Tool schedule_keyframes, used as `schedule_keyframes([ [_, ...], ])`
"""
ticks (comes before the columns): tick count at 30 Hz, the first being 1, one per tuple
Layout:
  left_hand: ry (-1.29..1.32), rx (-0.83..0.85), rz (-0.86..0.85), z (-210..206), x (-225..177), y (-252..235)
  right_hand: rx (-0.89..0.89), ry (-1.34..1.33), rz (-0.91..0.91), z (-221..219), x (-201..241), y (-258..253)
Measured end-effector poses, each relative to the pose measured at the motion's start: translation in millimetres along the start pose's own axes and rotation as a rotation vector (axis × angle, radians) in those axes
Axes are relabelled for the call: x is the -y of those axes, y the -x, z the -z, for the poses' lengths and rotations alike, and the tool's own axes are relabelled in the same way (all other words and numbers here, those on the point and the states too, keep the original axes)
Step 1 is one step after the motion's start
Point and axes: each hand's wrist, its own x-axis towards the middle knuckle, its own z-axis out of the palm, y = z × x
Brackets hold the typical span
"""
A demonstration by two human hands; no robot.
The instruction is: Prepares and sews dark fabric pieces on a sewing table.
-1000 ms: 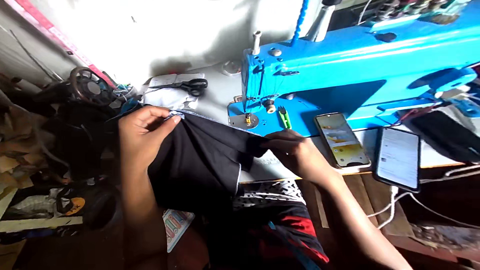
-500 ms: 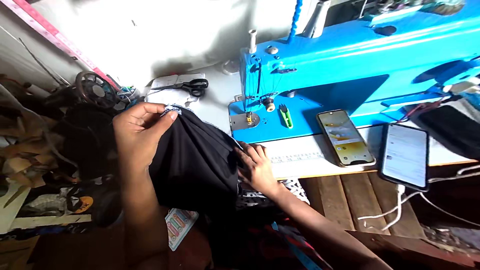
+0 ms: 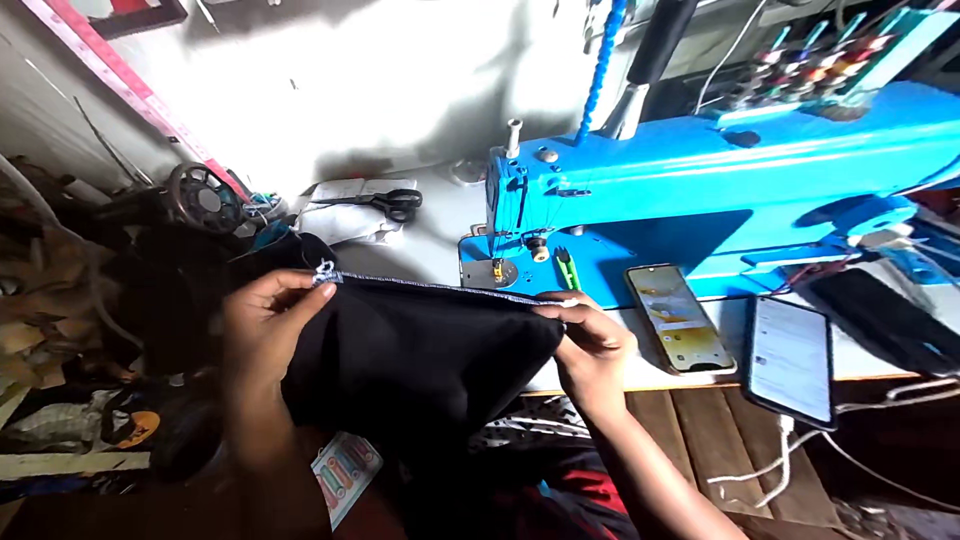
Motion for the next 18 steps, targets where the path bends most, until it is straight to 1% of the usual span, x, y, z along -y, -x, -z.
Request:
schedule_keyframes([
  [3, 0.03, 0.015, 0.033, -5.2, 13.3, 9.0, -0.024, -0.006, 0.018, 2.1, -0.7, -3.1],
  [7, 0.047, 0.056, 0.038, -4.9, 18.3, 15.1, -0.034, 0.007, 0.024, 4.8, -3.3, -7.1],
  [13, 0.055, 0.055, 0.004, -1.4, 19.9, 15.7, 0.13, 0.018, -0.123, 16.2, 2.1, -16.1],
  [18, 0.086, 0.047, -0.019, -1.4, 20.9, 14.9, 0.138, -0.036, -0.145, 20.5, -5.5, -19.0],
])
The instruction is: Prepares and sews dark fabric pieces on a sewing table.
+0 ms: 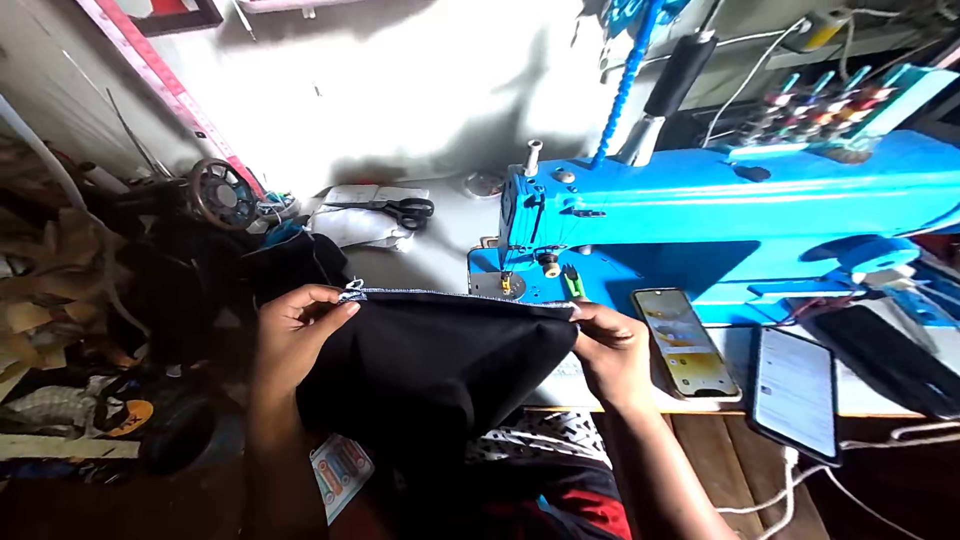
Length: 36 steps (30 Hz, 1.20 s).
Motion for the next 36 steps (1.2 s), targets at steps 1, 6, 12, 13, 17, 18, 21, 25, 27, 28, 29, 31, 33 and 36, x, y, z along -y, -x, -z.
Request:
schedule_keyframes([
  [1, 0.004, -0.001, 0.0, -0.1, 0.3, 0.1, -0.011, -0.003, 0.0, -0.3, -1.4, -0.4],
  [6, 0.015, -0.012, 0.016, -2.8, -2.8, 1.2, -0.039, 0.007, 0.003, 0.1, -7.7, -1.9],
  [12, 0.012, 0.024, 0.059, -8.5, -7.9, -0.1, -0.057, 0.015, -0.013, 6.2, -10.1, -0.3],
  [13, 0.018, 0.03, 0.053, -10.3, -7.8, -0.6, -0.063, 0.018, -0.01, 8.6, -10.5, 0.5],
  [17, 0.079, 0.025, -0.007, -16.1, -8.3, -1.6, -0.03, 0.024, 0.017, 17.2, -13.2, 4.2],
  [18, 0.089, 0.026, -0.03, -18.1, -9.3, -2.2, -0.03, 0.01, 0.012, 19.6, -15.4, 5.6],
  [21, 0.029, 0.037, -0.105, -26.4, -16.1, -4.2, 0.036, 0.091, -0.073, 36.9, -22.4, 12.5],
  [25, -0.086, 0.084, -0.194, -44.8, -25.0, -7.2, 0.341, 0.762, -0.18, 64.6, -7.4, 14.8],
  [27, -0.118, 0.13, -0.233, -54.1, -28.6, -8.8, 0.36, 0.855, -0.122, 55.5, 8.1, 10.9],
  [28, -0.126, 0.157, -0.244, -58.7, -29.7, -9.7, 0.312, 0.837, -0.064, 42.7, 17.3, 7.2],
  [29, -0.133, 0.183, -0.245, -63.0, -30.8, -10.6, 0.28, 0.765, -0.02, 27.5, 24.8, 2.1],
  [31, -0.147, 0.231, -0.245, -69.1, -32.7, -12.0, 0.333, 0.481, -0.01, -2.2, 28.0, -10.5],
  [33, -0.156, 0.25, -0.244, -71.3, -33.9, -12.4, 0.414, 0.275, -0.041, -27.4, 18.7, -25.5],
  [36, -0.156, 0.253, -0.255, -69.1, -33.9, -10.6, 0.532, 0.1, -0.102, -52.0, 1.1, -44.1],
])
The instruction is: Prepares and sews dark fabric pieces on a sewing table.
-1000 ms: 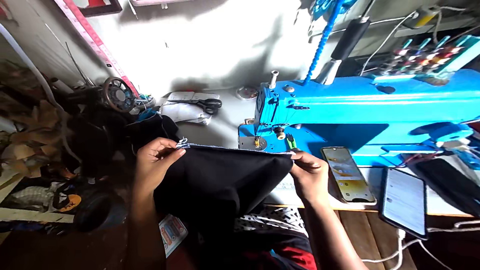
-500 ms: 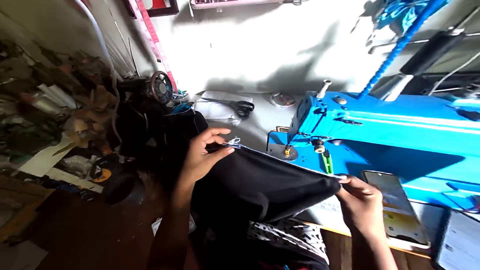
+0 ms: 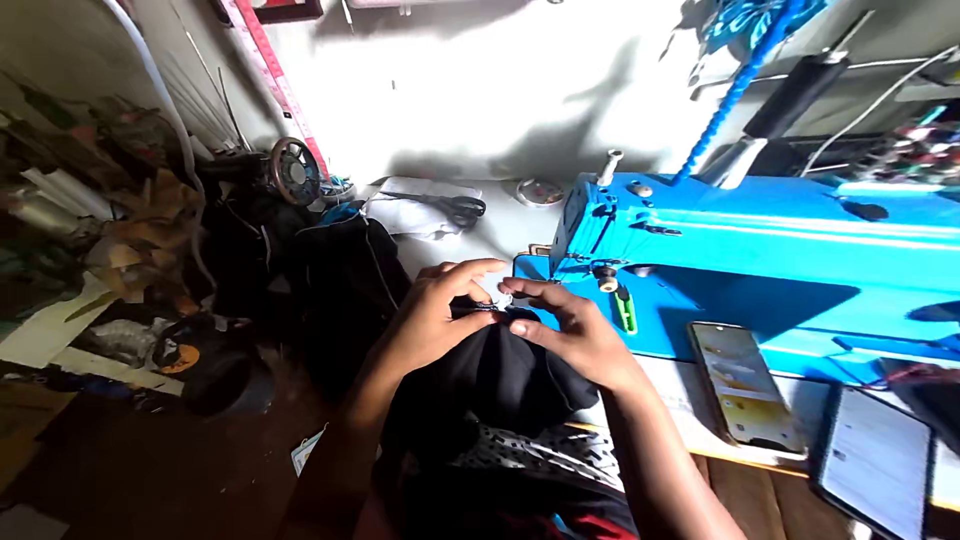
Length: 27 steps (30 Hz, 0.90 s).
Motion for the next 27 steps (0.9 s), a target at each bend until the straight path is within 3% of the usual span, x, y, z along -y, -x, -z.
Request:
schedule_keyframes([
  [3, -0.013, 0.009, 0.005, 4.0, 1.1, 4.7, 0.043, -0.127, 0.01, -11.5, -6.0, -13.6],
  [8, -0.035, 0.015, 0.064, 6.2, 8.2, 8.6, -0.032, -0.094, 0.033, -16.9, -7.4, -16.8],
  [14, 0.035, 0.172, 0.189, 28.5, 34.7, 16.4, -0.058, -0.143, 0.012, -2.8, -14.2, -12.5],
  [19, 0.194, 0.213, 0.282, 39.3, 59.1, 38.8, -0.086, -0.216, 0.02, 6.3, -19.7, -11.6],
  [25, 0.456, 0.357, 0.347, 42.9, 60.9, 48.9, -0.119, -0.291, 0.019, 8.4, -12.1, -12.8],
  [27, 0.436, 0.401, 0.383, 38.4, 56.5, 49.7, -0.118, -0.312, 0.029, 10.4, -6.5, -10.5],
])
